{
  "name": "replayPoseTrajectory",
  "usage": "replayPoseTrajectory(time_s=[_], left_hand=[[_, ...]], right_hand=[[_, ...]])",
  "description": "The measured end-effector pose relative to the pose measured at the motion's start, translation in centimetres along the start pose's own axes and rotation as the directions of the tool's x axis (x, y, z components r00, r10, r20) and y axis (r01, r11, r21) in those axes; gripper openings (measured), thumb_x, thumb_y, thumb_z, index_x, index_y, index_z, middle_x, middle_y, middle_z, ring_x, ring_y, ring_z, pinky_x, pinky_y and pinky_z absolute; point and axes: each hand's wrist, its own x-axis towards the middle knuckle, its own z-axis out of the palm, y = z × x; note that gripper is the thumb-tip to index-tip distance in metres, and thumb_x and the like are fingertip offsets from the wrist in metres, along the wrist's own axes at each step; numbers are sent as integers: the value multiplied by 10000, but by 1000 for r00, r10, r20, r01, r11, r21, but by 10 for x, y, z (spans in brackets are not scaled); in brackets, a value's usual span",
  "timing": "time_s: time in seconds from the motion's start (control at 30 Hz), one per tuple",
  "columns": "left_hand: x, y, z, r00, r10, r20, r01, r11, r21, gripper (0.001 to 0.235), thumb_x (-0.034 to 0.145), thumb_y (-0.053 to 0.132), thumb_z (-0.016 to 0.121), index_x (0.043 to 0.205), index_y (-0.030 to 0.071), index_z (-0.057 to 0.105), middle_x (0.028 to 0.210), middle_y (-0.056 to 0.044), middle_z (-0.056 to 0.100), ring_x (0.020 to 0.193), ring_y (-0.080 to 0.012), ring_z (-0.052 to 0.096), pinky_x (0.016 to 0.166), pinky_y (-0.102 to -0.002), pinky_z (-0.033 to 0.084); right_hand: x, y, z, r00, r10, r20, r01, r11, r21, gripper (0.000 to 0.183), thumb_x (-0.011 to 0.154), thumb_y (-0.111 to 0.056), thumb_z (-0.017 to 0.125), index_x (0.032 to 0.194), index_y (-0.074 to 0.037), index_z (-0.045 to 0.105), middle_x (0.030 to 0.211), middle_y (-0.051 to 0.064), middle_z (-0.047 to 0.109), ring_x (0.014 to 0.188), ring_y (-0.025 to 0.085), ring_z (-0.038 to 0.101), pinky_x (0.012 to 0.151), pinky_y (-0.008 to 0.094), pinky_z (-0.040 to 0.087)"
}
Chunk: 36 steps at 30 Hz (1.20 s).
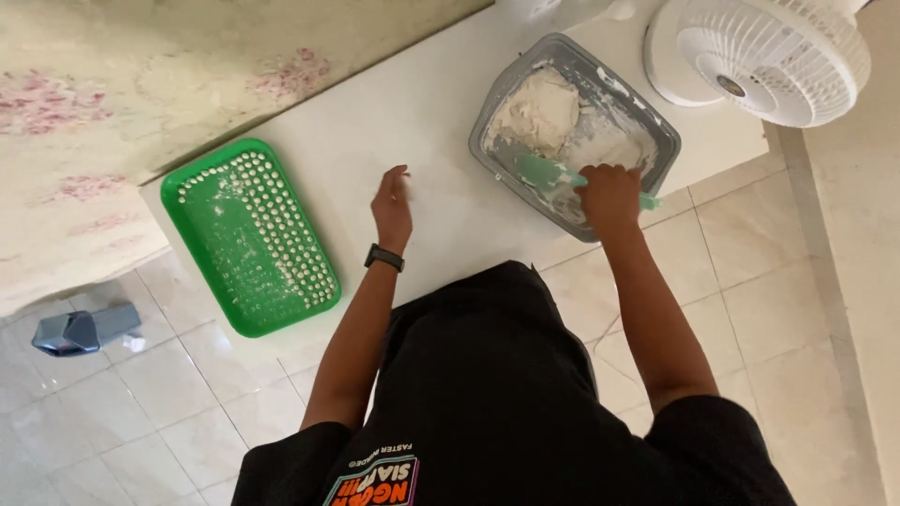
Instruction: Pinching off small pieces of dough and rolling them into tiny balls to place on a tray.
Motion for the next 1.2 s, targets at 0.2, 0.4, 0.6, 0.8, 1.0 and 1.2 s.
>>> replayPoseTrajectory(time_s=[0.2,0.4,0.6,0.8,1.0,1.2], left_hand=[[3,-12,-3,974,155,166,-206,913,353,621,656,264,741,1202,158,466,1120,-79,526,1079,-252,470,943,-372,375],[2,-78,17,942,273,198,-336,801,496,327,749,336,674,1016,165,593,1010,-26,587,981,-191,534,889,-326,379],[-14,2,7,960,176,219,-266,825,500,438,823,339,593,1197,132,493,1237,-127,450,1171,-307,387,990,-429,264],[-18,52,36,953,32,301,-57,995,78,499,893,285,504,1326,133,308,1309,-149,367,1140,-294,439,936,-335,414],[-1,52,84,920,-99,380,127,991,-48,637,897,226,496,1361,44,100,1308,-224,320,1074,-308,498,887,-367,471],[-8,76,84,909,-192,370,295,923,-246,630,881,106,494,1359,44,88,1223,-315,353,924,-315,580,765,-375,550]], right_hand=[[-22,2,-31,975,201,95,-215,963,166,205,875,-368,458,1025,-317,589,778,-9,628,701,248,626,594,408,479],[-37,-15,-118,951,238,195,-288,914,285,339,908,-225,392,1231,-185,487,762,169,608,731,354,614,652,455,487],[-3,-3,-115,980,153,130,-160,986,41,296,901,-269,427,1172,-329,529,689,54,610,647,269,630,585,398,496],[45,-16,-103,997,-52,58,57,994,-92,327,838,-168,440,1122,-259,575,636,62,603,571,212,606,502,331,490],[49,-14,-115,996,-75,-39,81,978,192,217,867,-129,493,1034,-127,632,623,138,584,570,251,604,520,301,477],[67,40,-24,995,-73,75,22,844,536,227,899,-192,440,972,-106,637,625,95,563,534,214,524,462,326,441]])
